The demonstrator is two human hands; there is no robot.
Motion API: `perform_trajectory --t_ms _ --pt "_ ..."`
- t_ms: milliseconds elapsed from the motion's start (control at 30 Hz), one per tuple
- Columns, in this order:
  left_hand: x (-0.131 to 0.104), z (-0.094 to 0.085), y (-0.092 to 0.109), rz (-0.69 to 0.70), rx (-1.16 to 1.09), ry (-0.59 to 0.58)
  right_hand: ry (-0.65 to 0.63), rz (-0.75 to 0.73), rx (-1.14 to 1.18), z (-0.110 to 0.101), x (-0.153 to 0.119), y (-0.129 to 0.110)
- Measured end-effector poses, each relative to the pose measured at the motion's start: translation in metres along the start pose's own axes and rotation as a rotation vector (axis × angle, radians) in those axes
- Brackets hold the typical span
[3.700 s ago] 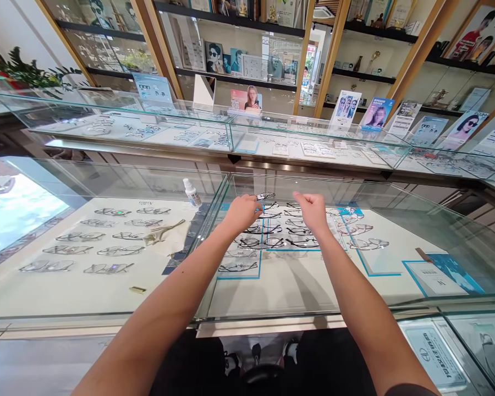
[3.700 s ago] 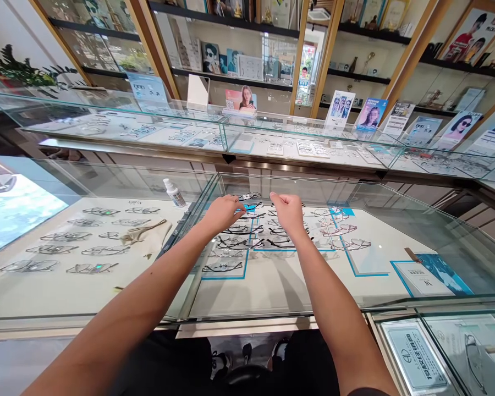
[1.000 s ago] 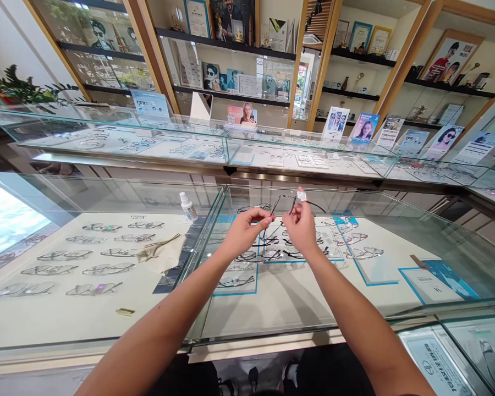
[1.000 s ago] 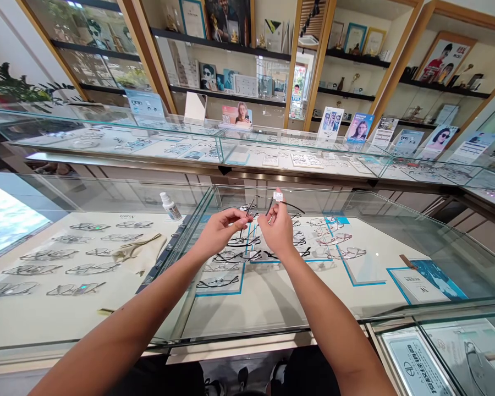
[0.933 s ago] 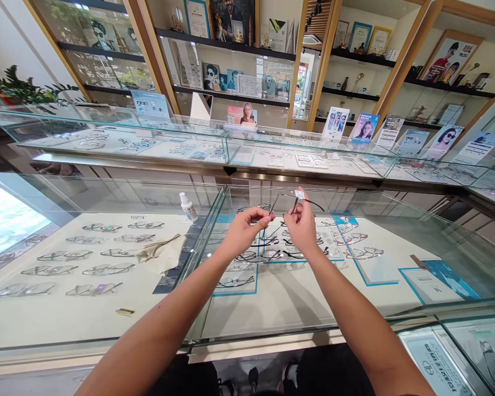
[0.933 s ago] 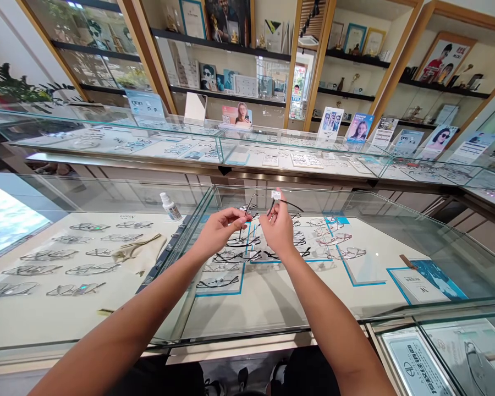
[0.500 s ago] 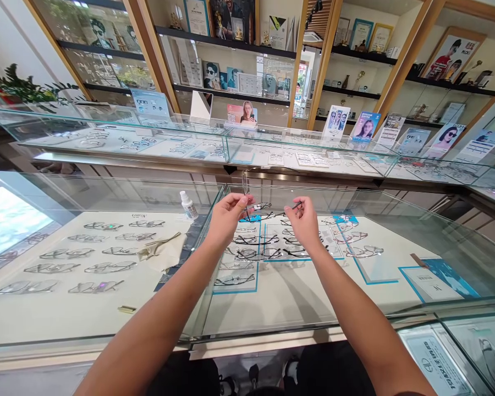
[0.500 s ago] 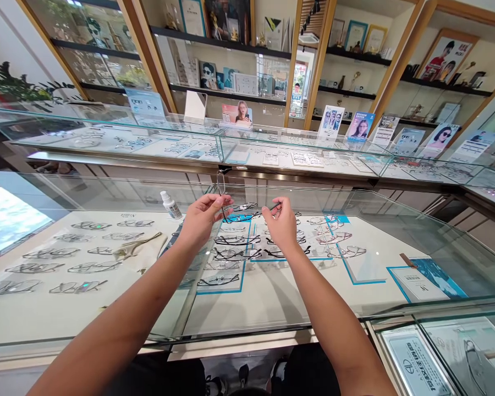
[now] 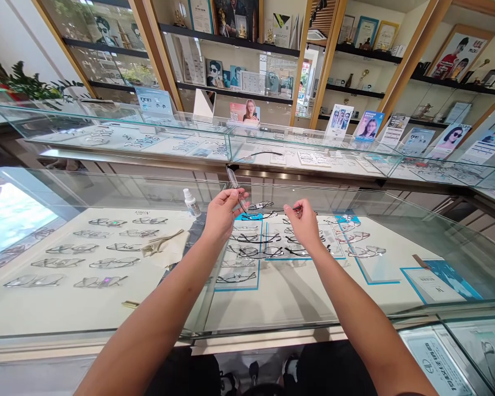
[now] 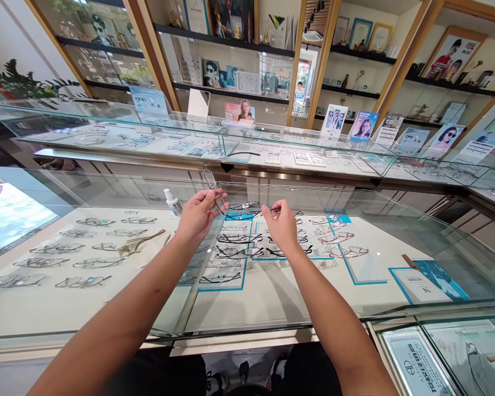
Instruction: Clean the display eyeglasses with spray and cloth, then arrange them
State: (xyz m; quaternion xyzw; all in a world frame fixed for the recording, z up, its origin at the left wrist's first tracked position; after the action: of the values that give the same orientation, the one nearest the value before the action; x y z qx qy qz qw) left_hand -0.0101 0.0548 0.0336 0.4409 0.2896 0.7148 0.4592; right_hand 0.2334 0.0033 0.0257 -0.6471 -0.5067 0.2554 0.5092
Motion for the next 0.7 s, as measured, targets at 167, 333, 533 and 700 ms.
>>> perform_trajectory --t_ms 167,333,533,700 --pt "-0.003 0.005 0.003 0.002 0.084 -0.096 0.007 -0.006 -0.058 0.000 0.000 0.000" --pt "-0.010 0.014 0.002 0.010 0.147 -0.179 0.202 -0.215 -0.239 -0.005 -0.007 -0.009" --pt "-0.025 0.025 -0.005 0.050 0.229 -0.302 0.060 -0.419 -0.201 0.005 -0.025 -0.024" --pt "-0.039 0.035 -0.005 0.119 0.273 -0.396 -0.150 -0.442 -0.095 0.020 -0.034 -0.024"
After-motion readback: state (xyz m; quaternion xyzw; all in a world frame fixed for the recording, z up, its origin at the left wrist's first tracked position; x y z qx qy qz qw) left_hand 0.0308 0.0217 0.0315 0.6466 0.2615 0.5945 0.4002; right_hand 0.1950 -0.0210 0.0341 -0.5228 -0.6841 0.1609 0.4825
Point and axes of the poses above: each hand's wrist, its own x-axis towards the middle knuckle, its own z-axis out of the palm, y = z × x, the point moved 3 cm from there along x, towards the middle knuckle, and after that the axes turned 12 degrees about z, right-handed, at the moved point
